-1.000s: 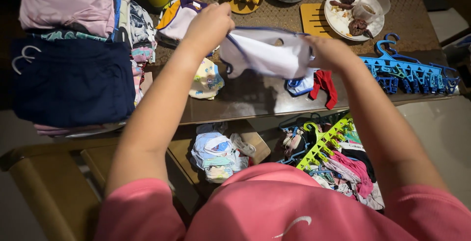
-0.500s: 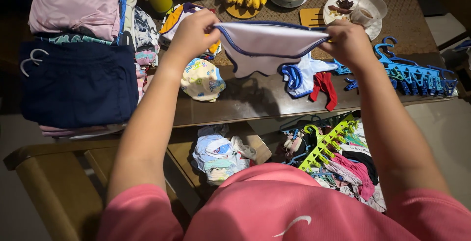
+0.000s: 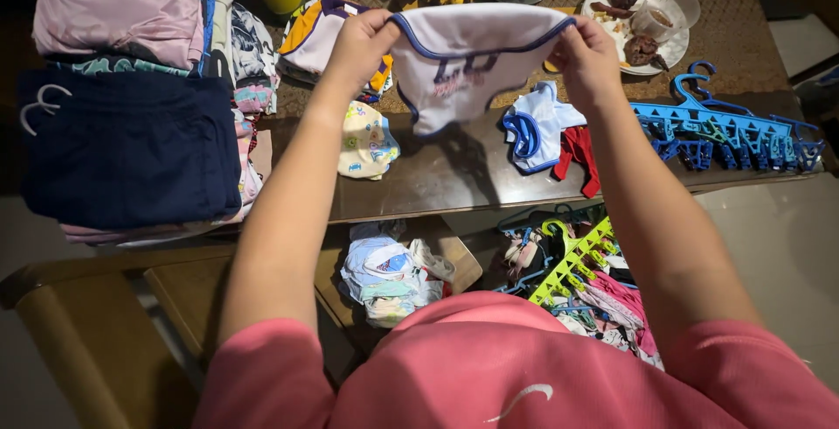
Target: The person folds various small garments, including shirts and shorts, one by one on a wooden table. Each item is smoothed, folded into a compact rectangle, and placed into a growing stack. The person handles the items by hand without using tools.
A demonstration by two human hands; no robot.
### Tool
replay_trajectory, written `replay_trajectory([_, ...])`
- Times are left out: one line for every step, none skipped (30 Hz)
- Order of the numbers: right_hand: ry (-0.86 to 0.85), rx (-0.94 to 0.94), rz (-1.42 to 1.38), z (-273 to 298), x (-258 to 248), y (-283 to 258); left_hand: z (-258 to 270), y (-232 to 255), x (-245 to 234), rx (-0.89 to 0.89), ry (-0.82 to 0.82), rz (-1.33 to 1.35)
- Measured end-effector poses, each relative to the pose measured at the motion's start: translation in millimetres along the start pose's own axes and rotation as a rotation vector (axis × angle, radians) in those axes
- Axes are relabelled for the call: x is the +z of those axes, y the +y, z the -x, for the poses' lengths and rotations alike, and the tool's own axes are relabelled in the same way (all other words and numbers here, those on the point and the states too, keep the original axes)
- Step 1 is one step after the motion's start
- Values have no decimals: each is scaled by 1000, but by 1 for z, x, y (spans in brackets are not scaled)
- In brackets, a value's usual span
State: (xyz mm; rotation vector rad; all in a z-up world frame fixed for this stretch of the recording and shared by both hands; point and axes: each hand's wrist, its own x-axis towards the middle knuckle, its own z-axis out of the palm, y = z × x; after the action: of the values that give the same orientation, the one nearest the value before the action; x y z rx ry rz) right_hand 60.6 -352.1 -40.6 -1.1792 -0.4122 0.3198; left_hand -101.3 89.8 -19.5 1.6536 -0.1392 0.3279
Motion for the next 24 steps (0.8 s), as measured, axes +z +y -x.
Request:
replay_trajectory([-11, -59, 73, 5, -6, 2, 7, 0, -1, 2, 2, -126])
replay_trajectory([-22, -118, 147, 12, -11, 6, 16, -1, -2, 100, -29, -307])
replay_trajectory([-45, -110, 339, 24, -18, 10, 31, -2, -4, 199, -62, -488])
replay_trajectory([-69, -102, 530, 39, -26, 13, 49, -6, -5, 299, -95, -669])
replay_trajectory([-95, -94, 722, 51, -33, 19, 73, -13, 1, 303, -131, -769])
replay_trajectory([-128, 32, 857, 72, -39, 29, 102, -23, 9, 308, -168, -869])
replay_trajectory([-163, 160, 990, 97, -45, 41, 133, -35, 20, 168, -215, -852])
replay_trajectory([-204, 291, 1097, 120, -46, 59, 160, -50, 37, 0, -263, -885])
replay_trajectory([-247, 425, 1201, 142, -49, 75, 190, -65, 48, 6, -325, -832])
replay_trajectory([-323, 430, 1221, 162, -52, 90, 219, -80, 58, 81, -362, -843])
replay_trajectory([-400, 435, 1239, 178, -52, 108, 244, -95, 65, 157, -399, -854])
replay_trajectory([-422, 444, 1212, 191, -54, 122, 262, -110, 71, 127, -394, -806])
replay_trajectory([-444, 452, 1184, 203, -56, 134, 276, -124, 76, 96, -390, -758])
replay_trajectory([-465, 457, 1156, 208, -58, 144, 283, -138, 77, 67, -384, -712])
replay_trajectory([-457, 436, 1095, 208, -62, 150, 282, -152, 77, -76, -366, -659])
replay_trajectory([-452, 416, 1033, 205, -65, 154, 277, -166, 76, -221, -344, -604])
replay_trajectory([-447, 395, 971, 200, -67, 156, 269, -178, 74, -364, -322, -547])
replay_trajectory([-392, 446, 898, 189, -68, 158, 254, -189, 73, -385, -260, -573])
replay_trajectory([-337, 497, 823, 176, -66, 160, 238, -198, 71, -407, -198, -599])
replay_trajectory([-282, 542, 749, 160, -64, 161, 218, -204, 70, -463, -90, -614])
replay_trajectory([-191, 541, 724, 143, -57, 164, 200, -207, 74, -517, 20, -629])
replay_trajectory([-102, 542, 698, 130, -48, 169, 191, -208, 82, -468, 139, -647])
replay_trajectory([-13, 543, 672, 122, -40, 175, 182, -207, 92, -418, 258, -665])
replay_trajectory([3, 497, 784, 118, -31, 181, 179, -204, 102, -369, 376, -681])
